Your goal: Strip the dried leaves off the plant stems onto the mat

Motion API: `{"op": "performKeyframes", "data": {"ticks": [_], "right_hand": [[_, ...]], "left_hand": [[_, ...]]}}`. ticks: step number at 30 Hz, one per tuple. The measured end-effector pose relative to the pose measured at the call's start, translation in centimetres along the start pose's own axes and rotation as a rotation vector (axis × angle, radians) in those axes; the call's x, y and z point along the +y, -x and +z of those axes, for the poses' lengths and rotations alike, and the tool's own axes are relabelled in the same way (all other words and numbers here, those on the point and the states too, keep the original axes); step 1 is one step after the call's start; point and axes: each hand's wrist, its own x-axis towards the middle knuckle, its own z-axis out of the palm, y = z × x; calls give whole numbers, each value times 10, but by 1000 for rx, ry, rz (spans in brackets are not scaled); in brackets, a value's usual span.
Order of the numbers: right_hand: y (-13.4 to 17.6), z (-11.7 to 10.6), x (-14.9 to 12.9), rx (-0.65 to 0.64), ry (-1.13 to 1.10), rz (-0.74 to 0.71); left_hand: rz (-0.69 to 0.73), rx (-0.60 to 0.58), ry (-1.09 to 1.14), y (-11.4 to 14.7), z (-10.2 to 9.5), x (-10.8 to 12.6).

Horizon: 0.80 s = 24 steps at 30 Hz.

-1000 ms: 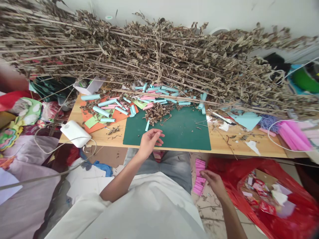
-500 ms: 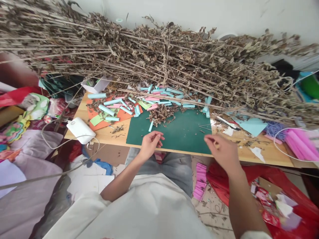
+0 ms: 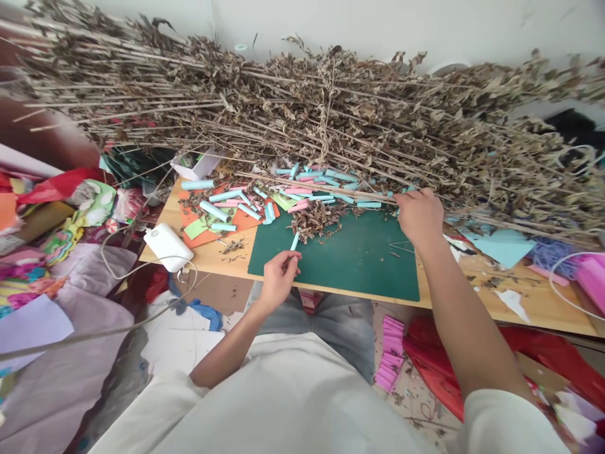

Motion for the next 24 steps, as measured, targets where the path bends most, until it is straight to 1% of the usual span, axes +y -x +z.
{"op": "performKeyframes", "data": {"ticks": [5,11,15,17,21,24], "right_hand": [[1,-3,11,54,57,-55],[9,-16,10,96,188,-14],[10,-25,13,136,229,1],[10,-27,14,144,230,-13],[9,-29,11,107,172,-101],[8,-29,7,109,112,-107]], "left_hand": [[33,3,-95,1,7,-5],[59,10,-119,1,7,-10],[60,8,-139,0,7,-11],[63,8,-153,0,7,-10],[62,14,-144,-1,8,-9],[44,12,-106,0,8,-7]]}}
